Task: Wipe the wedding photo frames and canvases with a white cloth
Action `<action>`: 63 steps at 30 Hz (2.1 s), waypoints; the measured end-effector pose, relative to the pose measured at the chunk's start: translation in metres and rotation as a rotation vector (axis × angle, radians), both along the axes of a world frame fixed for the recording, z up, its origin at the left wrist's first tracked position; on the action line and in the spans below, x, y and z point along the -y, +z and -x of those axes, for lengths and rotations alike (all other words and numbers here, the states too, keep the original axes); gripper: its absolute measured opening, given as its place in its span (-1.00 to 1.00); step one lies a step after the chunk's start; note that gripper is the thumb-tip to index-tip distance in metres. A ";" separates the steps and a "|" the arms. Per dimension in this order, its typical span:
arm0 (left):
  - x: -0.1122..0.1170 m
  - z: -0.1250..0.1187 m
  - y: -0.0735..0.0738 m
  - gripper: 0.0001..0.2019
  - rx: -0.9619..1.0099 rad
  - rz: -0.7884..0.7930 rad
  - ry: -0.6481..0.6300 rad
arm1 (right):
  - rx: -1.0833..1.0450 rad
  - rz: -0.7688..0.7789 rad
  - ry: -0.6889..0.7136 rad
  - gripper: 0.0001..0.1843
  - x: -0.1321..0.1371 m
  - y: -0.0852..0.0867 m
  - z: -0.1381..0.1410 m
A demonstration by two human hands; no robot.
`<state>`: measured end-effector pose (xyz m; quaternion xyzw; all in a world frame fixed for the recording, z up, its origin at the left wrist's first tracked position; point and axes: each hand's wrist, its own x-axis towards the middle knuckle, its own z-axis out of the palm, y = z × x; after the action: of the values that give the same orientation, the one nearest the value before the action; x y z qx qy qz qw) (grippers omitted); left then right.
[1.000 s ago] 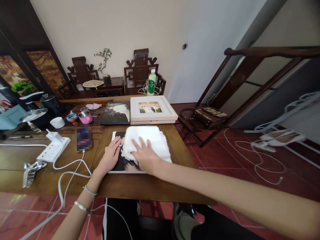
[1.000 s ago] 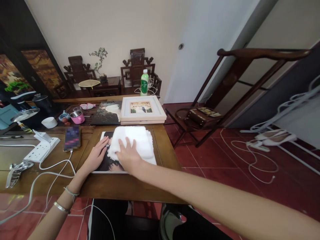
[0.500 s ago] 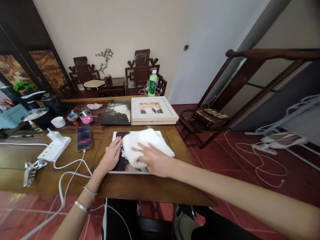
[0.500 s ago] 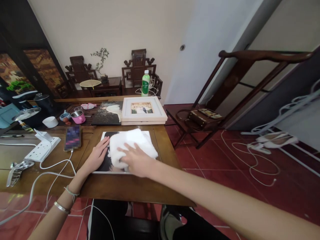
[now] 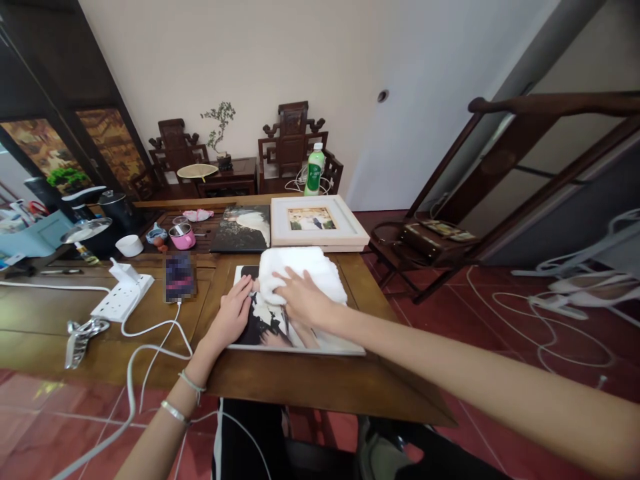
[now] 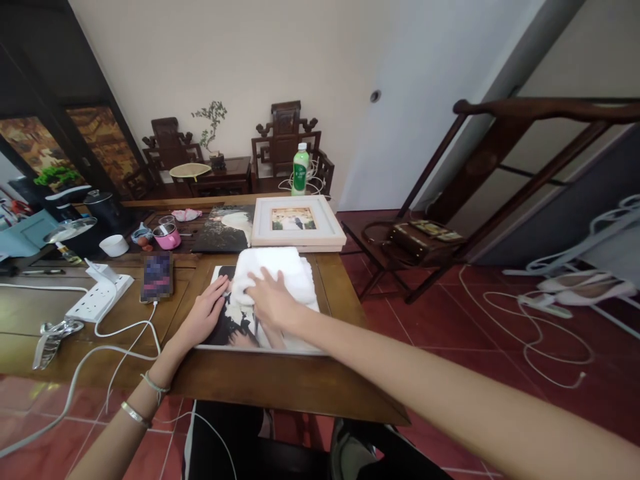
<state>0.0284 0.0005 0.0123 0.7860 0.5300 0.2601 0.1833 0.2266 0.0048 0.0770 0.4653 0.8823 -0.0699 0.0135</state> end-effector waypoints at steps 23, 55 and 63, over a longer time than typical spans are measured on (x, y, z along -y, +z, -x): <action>0.002 0.000 0.004 -0.55 -0.021 0.048 0.000 | 0.051 -0.048 0.010 -0.47 0.002 -0.007 -0.005; 0.008 0.000 0.014 -0.51 0.292 -0.087 0.017 | -0.035 0.076 0.269 -0.51 0.037 0.002 0.007; 0.010 -0.002 0.013 -0.49 0.231 -0.054 -0.019 | -0.130 0.231 0.529 -0.48 0.059 0.019 -0.026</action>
<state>0.0299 -0.0100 0.0254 0.7605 0.4908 0.3612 0.2243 0.2529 -0.0545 0.0957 0.2093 0.9581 -0.1937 0.0274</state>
